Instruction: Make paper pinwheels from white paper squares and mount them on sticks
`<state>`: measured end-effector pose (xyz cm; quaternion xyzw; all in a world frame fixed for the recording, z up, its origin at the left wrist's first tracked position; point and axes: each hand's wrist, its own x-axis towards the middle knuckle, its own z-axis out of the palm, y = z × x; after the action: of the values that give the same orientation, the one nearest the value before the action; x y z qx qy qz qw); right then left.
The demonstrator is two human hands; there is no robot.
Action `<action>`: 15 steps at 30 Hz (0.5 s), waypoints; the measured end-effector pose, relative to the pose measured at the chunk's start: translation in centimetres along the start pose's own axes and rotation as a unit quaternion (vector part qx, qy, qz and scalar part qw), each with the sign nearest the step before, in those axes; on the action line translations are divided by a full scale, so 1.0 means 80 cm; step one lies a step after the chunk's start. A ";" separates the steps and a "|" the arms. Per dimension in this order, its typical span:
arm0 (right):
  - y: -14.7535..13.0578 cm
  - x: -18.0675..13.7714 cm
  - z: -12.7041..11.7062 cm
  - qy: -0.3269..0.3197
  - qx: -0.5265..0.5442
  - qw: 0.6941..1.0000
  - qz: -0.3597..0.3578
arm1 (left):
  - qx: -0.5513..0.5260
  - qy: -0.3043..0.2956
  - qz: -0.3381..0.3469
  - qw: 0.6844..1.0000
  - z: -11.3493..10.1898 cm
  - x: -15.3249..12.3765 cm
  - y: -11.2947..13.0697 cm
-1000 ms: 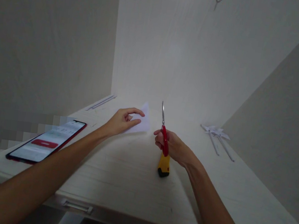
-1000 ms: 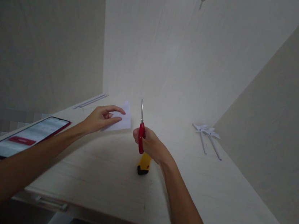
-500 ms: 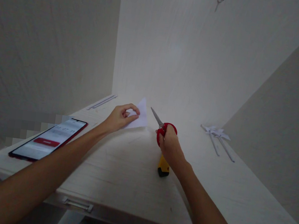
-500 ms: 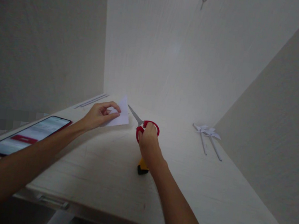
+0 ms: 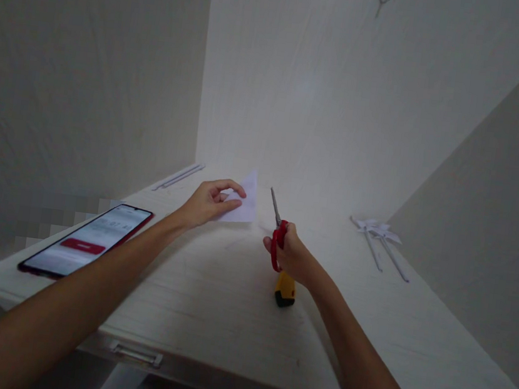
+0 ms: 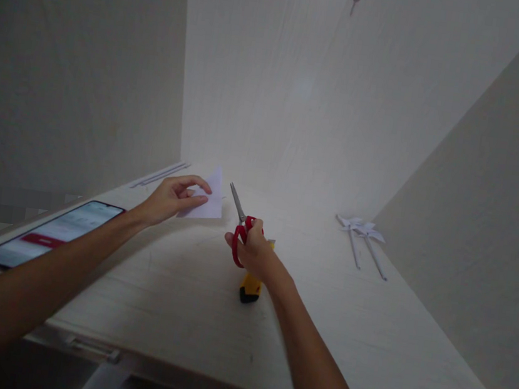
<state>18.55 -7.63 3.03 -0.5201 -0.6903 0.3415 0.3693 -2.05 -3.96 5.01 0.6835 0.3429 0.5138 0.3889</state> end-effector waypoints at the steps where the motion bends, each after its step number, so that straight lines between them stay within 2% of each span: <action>1: -0.004 -0.003 -0.001 -0.018 0.002 1.000 -0.001 | -0.006 -0.002 0.001 1.000 0.000 0.000 0.000; 5: -0.018 -0.012 -0.007 -0.083 0.010 0.996 -0.020 | -0.033 -0.005 0.007 0.999 0.001 0.001 -0.001; 11: -0.022 -0.015 -0.011 -0.109 0.050 0.992 -0.026 | -0.046 -0.009 0.023 0.999 0.000 0.003 -0.005; 13: -0.022 -0.012 -0.008 -0.082 0.051 0.995 -0.026 | -0.042 -0.002 0.019 0.999 0.000 0.003 -0.007; 15: -0.021 -0.009 -0.003 -0.001 0.041 0.999 -0.030 | -0.041 -0.004 0.014 0.999 0.000 0.004 -0.007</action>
<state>18.11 -8.68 4.48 -0.4828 -0.6915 0.3592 0.3997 -2.04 -3.42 4.62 0.6737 0.3104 0.5305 0.4103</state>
